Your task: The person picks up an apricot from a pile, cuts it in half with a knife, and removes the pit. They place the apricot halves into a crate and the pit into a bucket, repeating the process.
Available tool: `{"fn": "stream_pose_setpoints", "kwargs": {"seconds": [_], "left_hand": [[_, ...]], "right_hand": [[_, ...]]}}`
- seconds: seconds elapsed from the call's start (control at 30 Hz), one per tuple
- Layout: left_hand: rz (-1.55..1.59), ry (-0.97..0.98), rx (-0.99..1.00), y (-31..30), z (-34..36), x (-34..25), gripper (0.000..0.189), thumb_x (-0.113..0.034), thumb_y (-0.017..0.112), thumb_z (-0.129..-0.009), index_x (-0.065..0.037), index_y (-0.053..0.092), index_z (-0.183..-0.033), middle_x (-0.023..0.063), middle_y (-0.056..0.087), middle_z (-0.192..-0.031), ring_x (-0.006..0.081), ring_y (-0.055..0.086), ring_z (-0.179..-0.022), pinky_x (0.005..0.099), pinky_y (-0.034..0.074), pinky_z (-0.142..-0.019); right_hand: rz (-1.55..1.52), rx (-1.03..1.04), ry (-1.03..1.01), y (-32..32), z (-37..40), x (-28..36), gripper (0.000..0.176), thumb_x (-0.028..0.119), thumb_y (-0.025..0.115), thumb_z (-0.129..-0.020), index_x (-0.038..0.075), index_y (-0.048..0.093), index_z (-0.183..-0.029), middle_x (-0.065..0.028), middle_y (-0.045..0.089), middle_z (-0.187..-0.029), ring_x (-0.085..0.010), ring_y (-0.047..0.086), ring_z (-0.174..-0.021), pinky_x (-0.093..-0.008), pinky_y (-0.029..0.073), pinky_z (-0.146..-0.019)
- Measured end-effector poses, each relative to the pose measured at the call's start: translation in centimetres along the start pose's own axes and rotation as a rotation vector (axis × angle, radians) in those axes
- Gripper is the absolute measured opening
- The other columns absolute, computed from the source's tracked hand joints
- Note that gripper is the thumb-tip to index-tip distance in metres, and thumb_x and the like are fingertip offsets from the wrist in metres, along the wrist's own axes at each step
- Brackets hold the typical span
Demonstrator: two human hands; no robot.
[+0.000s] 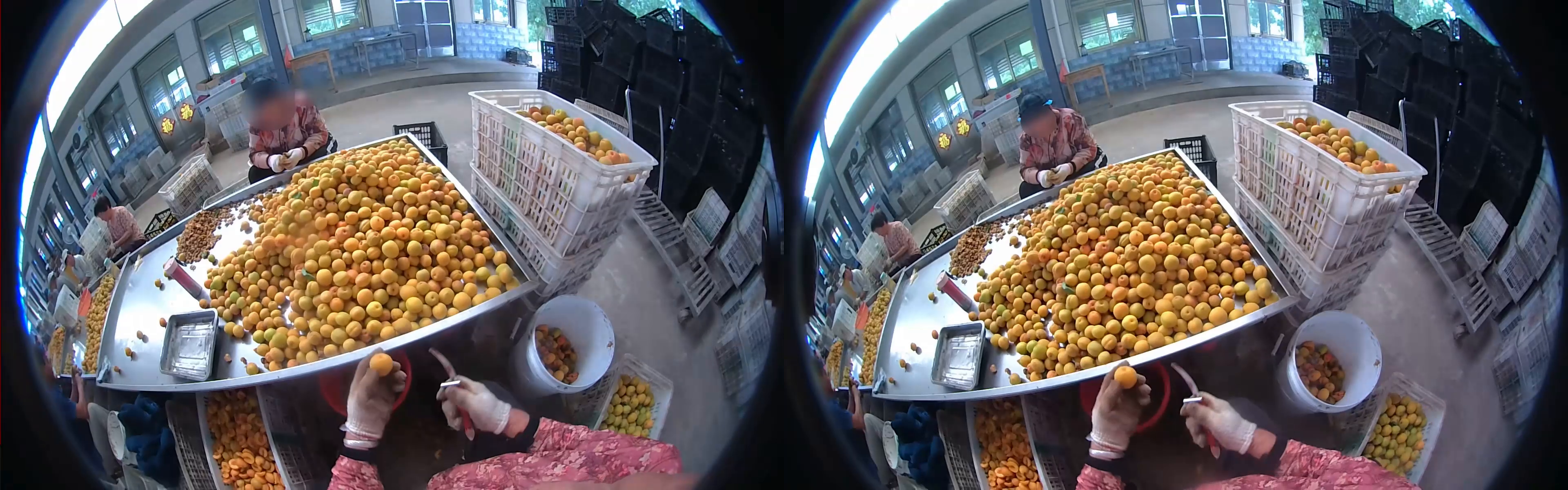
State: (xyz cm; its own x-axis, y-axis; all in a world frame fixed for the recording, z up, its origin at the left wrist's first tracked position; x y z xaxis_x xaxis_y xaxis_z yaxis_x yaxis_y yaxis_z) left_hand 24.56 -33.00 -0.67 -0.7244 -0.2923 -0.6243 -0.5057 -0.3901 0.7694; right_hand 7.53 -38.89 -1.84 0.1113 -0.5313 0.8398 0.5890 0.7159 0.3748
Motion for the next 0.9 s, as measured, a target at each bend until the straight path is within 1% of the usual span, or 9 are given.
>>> {"fn": "stream_pose_setpoints", "kwargs": {"seconds": [0.13, 0.2, 0.37, 0.47, 0.57, 0.67, 0.73, 0.83, 0.9], "left_hand": [[0.192, -0.057, -0.063, -1.0, 3.5, 4.2, 0.044, -0.034, 0.060, -0.095, -0.008, 0.051, -0.130, 0.0114, 0.063, -0.095, 0.0213, 0.058, -0.077, 0.0339, 0.047, -0.068], [0.176, -0.114, -0.058, -1.2, 5.0, 4.9, 0.046, -0.034, 0.059, -0.095, -0.007, 0.050, -0.131, 0.0120, 0.062, -0.094, 0.0210, 0.058, -0.077, 0.0341, 0.046, -0.068], [0.065, -0.126, -0.004, -3.7, 5.5, 2.4, 0.043, -0.031, 0.055, -0.098, -0.006, 0.049, -0.132, 0.0106, 0.062, -0.093, 0.0189, 0.060, -0.072, 0.0307, 0.050, -0.066], [-0.166, -0.077, -0.093, -6.0, 4.8, -0.2, 0.036, -0.027, 0.053, -0.098, -0.005, 0.053, -0.126, 0.0093, 0.063, -0.092, 0.0181, 0.060, -0.072, 0.0289, 0.050, -0.060], [-0.374, 0.030, -0.150, -7.3, 4.3, -2.0, 0.030, -0.022, 0.054, -0.097, -0.006, 0.055, -0.123, 0.0039, 0.063, -0.094, 0.0100, 0.061, -0.074, 0.0218, 0.051, -0.061], [-0.398, 0.265, -0.133, -9.1, 3.9, -2.9, 0.027, -0.019, 0.055, -0.098, -0.007, 0.057, -0.122, 0.0035, 0.062, -0.102, 0.0084, 0.058, -0.079, 0.0223, 0.050, -0.067], [-0.367, 0.035, -0.220, -9.9, 4.6, -3.8, 0.028, -0.018, 0.056, -0.097, -0.005, 0.058, -0.122, 0.0036, 0.062, -0.103, 0.0106, 0.059, -0.086, 0.0232, 0.050, -0.075], [-0.509, 0.144, -0.192, -11.5, 4.1, -5.9, 0.029, -0.019, 0.057, -0.097, -0.006, 0.057, -0.123, 0.0026, 0.062, -0.102, 0.0094, 0.058, -0.084, 0.0223, 0.051, -0.072], [-0.641, 0.437, -0.190, -12.1, 4.3, -7.6, 0.029, -0.021, 0.058, -0.097, -0.008, 0.057, -0.123, 0.0017, 0.062, -0.097, 0.0082, 0.058, -0.077, 0.0209, 0.050, -0.064]], "right_hand": [[0.104, 0.033, 0.125, 0.8, 1.5, -0.4, 0.023, 0.029, 0.051, -0.100, 0.007, 0.052, -0.104, -0.0015, 0.049, -0.061, -0.0106, 0.048, -0.046, -0.0249, 0.039, -0.040], [0.289, -0.026, 0.207, 0.8, 1.4, -3.4, 0.029, 0.031, 0.043, -0.102, 0.004, 0.051, -0.106, -0.0028, 0.048, -0.061, -0.0110, 0.046, -0.044, -0.0253, 0.038, -0.037], [0.269, -0.056, 0.159, 3.5, 0.0, -3.1, 0.019, 0.027, 0.052, -0.100, 0.008, 0.053, -0.103, 0.0007, 0.048, -0.059, -0.0092, 0.043, -0.043, -0.0257, 0.036, -0.039], [0.407, -0.104, 0.079, 4.9, -2.4, -1.8, 0.021, 0.025, 0.059, -0.097, 0.006, 0.054, -0.106, -0.0004, 0.054, -0.066, -0.0084, 0.050, -0.052, -0.0246, 0.042, -0.047], [0.642, -0.053, -0.151, 7.4, -5.6, -0.9, 0.032, 0.025, 0.067, -0.093, 0.003, 0.056, -0.113, -0.0040, 0.065, -0.090, -0.0117, 0.061, -0.087, -0.0267, 0.049, -0.078], [0.818, 0.038, -0.124, 11.2, -7.7, -1.8, 0.033, 0.025, 0.068, -0.092, 0.004, 0.056, -0.114, -0.0059, 0.066, -0.093, -0.0131, 0.062, -0.090, -0.0289, 0.049, -0.081], [0.808, 0.007, -0.155, 12.3, -9.0, -2.6, 0.031, 0.025, 0.068, -0.092, 0.005, 0.057, -0.113, -0.0070, 0.066, -0.093, -0.0122, 0.061, -0.089, -0.0287, 0.049, -0.080], [0.669, 0.005, -0.174, 13.4, -10.7, -3.4, 0.030, 0.026, 0.067, -0.092, 0.005, 0.056, -0.110, -0.0064, 0.064, -0.090, -0.0120, 0.061, -0.087, -0.0287, 0.049, -0.079], [0.671, 0.087, -0.186, 15.0, -11.5, -3.7, 0.025, 0.025, 0.064, -0.094, 0.004, 0.056, -0.107, -0.0049, 0.063, -0.088, -0.0122, 0.061, -0.086, -0.0293, 0.049, -0.078]]}}
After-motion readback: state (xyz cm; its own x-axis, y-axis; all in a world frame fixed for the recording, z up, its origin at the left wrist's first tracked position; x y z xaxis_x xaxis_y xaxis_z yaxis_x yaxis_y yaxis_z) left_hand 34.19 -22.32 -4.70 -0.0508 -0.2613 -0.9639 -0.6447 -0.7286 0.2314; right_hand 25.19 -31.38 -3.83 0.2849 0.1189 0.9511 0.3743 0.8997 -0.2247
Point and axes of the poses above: each hand's wrist, its own z-axis away from the middle knuckle, its own y-axis out of the palm, x = y × z, the point moved 9 cm from there along -z, towards the middle knuckle
